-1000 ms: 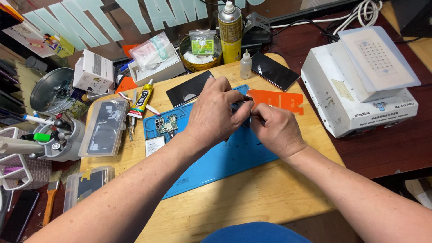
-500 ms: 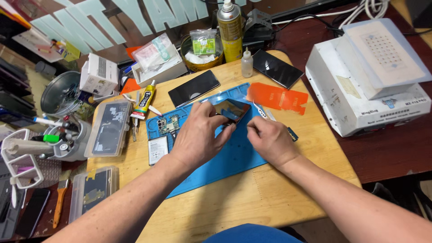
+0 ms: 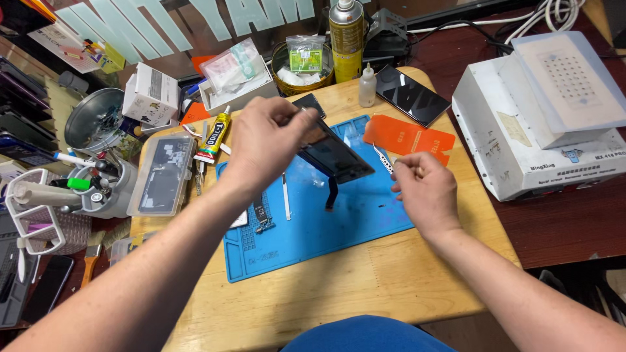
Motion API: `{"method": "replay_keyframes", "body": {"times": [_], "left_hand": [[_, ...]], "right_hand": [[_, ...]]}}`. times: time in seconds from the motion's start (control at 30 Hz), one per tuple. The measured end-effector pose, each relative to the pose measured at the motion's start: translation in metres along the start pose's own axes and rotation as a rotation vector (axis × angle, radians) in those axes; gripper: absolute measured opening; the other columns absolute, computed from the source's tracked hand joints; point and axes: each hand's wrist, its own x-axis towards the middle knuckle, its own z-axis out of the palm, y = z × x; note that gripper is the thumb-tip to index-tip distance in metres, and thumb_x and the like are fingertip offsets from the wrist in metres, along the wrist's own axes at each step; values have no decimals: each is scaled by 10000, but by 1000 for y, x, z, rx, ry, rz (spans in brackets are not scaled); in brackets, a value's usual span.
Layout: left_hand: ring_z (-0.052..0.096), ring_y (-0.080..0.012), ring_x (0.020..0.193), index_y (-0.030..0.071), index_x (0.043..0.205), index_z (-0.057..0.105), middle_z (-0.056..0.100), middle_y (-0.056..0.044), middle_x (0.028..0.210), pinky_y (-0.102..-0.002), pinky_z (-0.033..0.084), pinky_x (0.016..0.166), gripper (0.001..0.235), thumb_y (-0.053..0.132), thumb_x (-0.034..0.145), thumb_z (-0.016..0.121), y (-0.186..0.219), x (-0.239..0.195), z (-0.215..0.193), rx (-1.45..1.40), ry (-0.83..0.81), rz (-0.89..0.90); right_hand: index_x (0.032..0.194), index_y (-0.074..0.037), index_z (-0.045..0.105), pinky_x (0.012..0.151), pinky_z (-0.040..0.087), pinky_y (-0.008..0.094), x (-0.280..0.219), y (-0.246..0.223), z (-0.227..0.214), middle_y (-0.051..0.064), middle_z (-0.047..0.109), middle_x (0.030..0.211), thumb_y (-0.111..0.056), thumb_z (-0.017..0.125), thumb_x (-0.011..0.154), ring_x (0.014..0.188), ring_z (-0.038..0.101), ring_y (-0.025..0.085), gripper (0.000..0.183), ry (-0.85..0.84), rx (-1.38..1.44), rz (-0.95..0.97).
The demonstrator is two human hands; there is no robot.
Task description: The person applies adhesive to the edges of a smartphone screen and uses an orange plastic card to press and smooth the screen onto the phone body. The person then uses tweezers to adjust internal components and continues to press the screen edges to secure the assembly.
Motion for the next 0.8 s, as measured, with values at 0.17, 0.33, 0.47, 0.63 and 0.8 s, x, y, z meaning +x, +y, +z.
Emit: {"method": "replay_keyframes", "body": {"times": [0.17,0.33,0.47,0.63,0.8], "left_hand": [[665,-264,829,45,897,787,665,-122,853,-435,539,789,350,390,836,782,-3,7,4,40,-29,-7],[587,-330,957,31,882,798,628,-152,886,-456,495,853,322,344,806,820,9,-23,21,135,7,308],[566,-318,951,36,892,792,610,-140,888,-426,502,845,250,285,877,773,18,-38,19,138,-48,352],[562,-312,953,40,904,787,605,-134,897,-416,504,822,177,210,911,739,23,-44,16,149,-60,457],[561,-316,950,38,901,780,608,-134,903,-419,505,808,180,215,904,751,26,-48,17,188,-73,484]], "right_hand": [[951,-43,694,603,579,274,11,-12,-9,4,714,806,-168,677,941,708,697,67,126,-32,-71,112],[967,-55,732,632,566,262,-6,-26,4,30,741,784,-145,714,928,684,686,104,100,-81,-139,-191],[937,-36,724,636,563,278,-13,-34,16,68,741,847,-95,731,909,699,709,128,66,-53,-193,-486],[928,-39,707,614,562,286,-16,-37,21,79,731,828,-81,724,902,701,712,148,52,-55,-209,-464],[927,-32,692,622,569,291,-21,-38,20,86,725,841,-71,707,911,697,715,157,44,-54,-206,-474]]}}
